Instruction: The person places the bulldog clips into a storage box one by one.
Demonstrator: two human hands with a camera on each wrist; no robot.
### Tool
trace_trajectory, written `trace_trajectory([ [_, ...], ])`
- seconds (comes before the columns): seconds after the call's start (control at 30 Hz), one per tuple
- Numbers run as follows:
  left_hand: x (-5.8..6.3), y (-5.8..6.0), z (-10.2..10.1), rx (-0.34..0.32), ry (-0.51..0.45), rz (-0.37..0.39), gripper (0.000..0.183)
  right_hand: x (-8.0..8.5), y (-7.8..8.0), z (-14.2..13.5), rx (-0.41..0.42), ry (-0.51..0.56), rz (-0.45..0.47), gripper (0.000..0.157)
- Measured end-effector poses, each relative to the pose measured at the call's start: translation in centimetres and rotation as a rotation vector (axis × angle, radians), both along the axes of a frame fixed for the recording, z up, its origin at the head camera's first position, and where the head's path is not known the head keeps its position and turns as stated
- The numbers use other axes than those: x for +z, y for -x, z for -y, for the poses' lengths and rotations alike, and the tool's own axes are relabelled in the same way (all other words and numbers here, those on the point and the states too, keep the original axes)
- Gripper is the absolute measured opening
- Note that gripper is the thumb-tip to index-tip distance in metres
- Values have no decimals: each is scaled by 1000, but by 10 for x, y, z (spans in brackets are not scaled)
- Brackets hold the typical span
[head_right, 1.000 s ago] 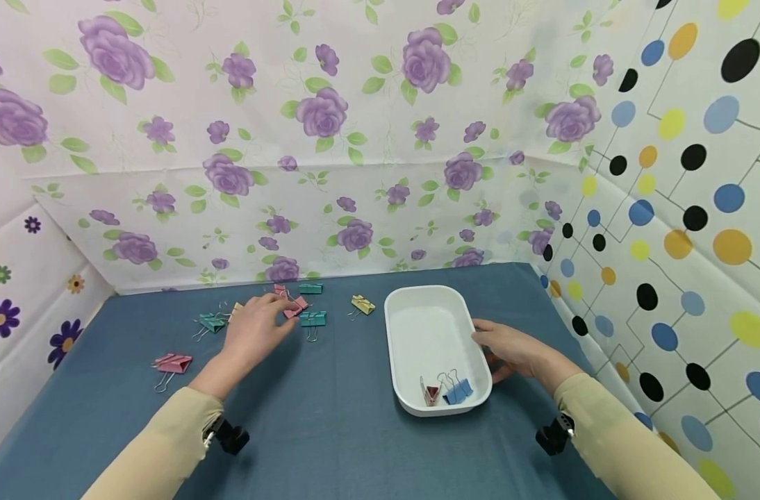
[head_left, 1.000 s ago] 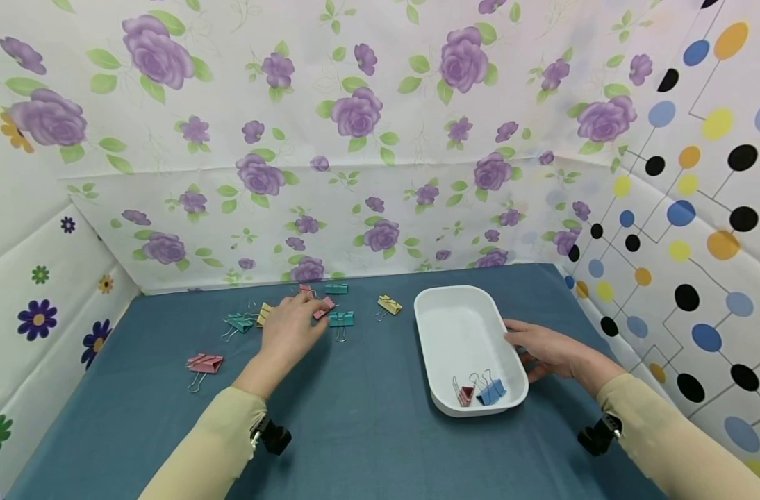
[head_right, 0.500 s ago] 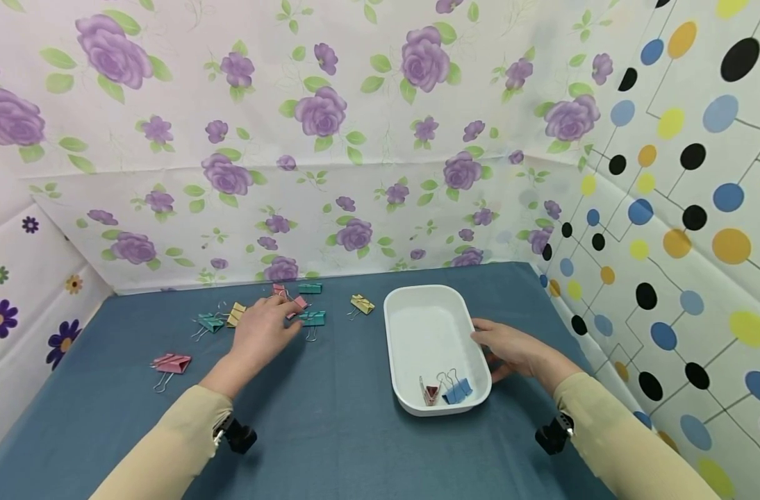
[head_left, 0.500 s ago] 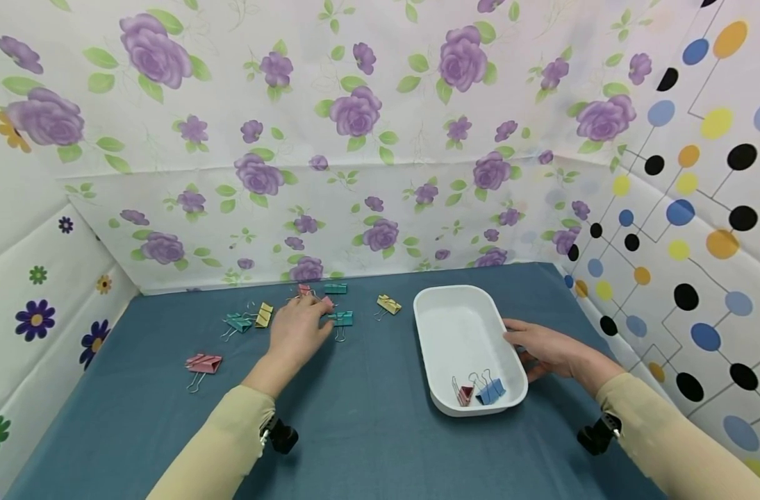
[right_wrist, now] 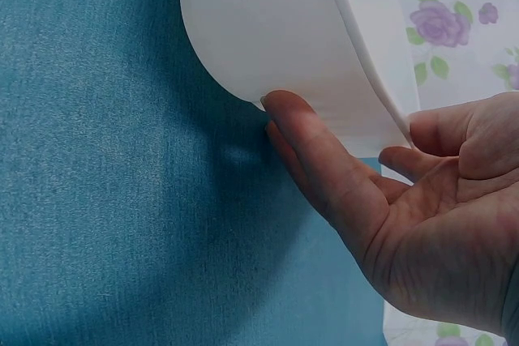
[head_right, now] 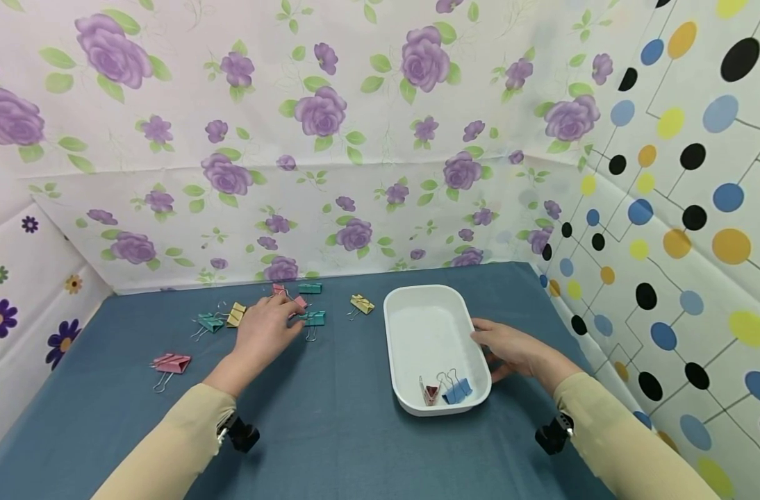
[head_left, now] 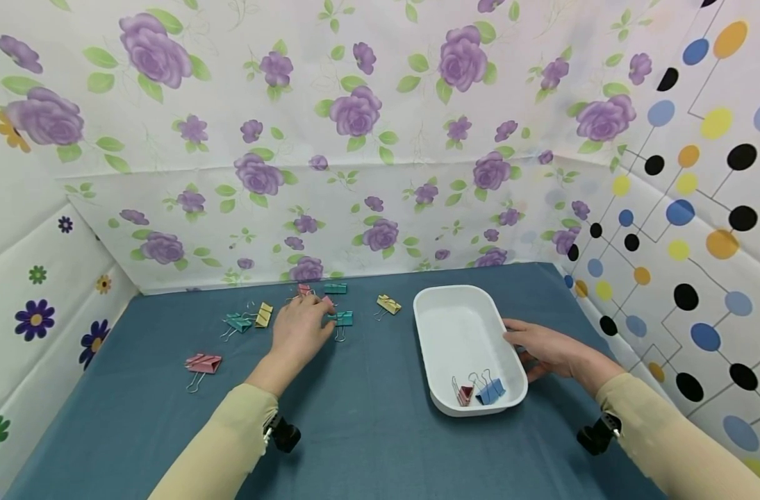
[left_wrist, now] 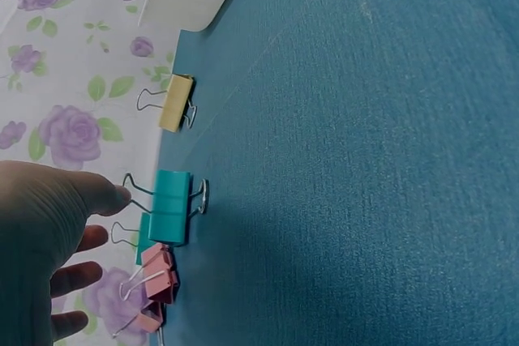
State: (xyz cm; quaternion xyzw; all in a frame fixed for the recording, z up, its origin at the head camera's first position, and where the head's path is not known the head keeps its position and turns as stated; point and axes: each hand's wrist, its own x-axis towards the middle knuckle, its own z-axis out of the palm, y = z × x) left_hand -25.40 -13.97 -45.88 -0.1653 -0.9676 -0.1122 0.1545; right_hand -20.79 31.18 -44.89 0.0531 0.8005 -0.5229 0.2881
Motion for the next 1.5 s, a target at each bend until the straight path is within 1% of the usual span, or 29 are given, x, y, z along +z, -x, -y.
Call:
trace_trajectory([
  [0.23, -5, 4, -1, -5, 8, -8, 14, -1, 0, -1, 2, -7, -4, 65],
  [0.53, -7, 6, -2, -10, 16, -36, 13, 0, 1, -1, 1, -12, -4, 65],
  [0.93, -10, 6, -4, -6, 8, -50, 10, 2, 0, 0, -3, 0, 12, 65],
  [1.3, -8, 3, -6, -2, 17, -45, 8, 2, 0, 2, -10, -9, 9, 62],
  [1.5, -10, 4, -5, -17, 21, -68, 8, 2, 0, 2, -13, -11, 12, 63],
])
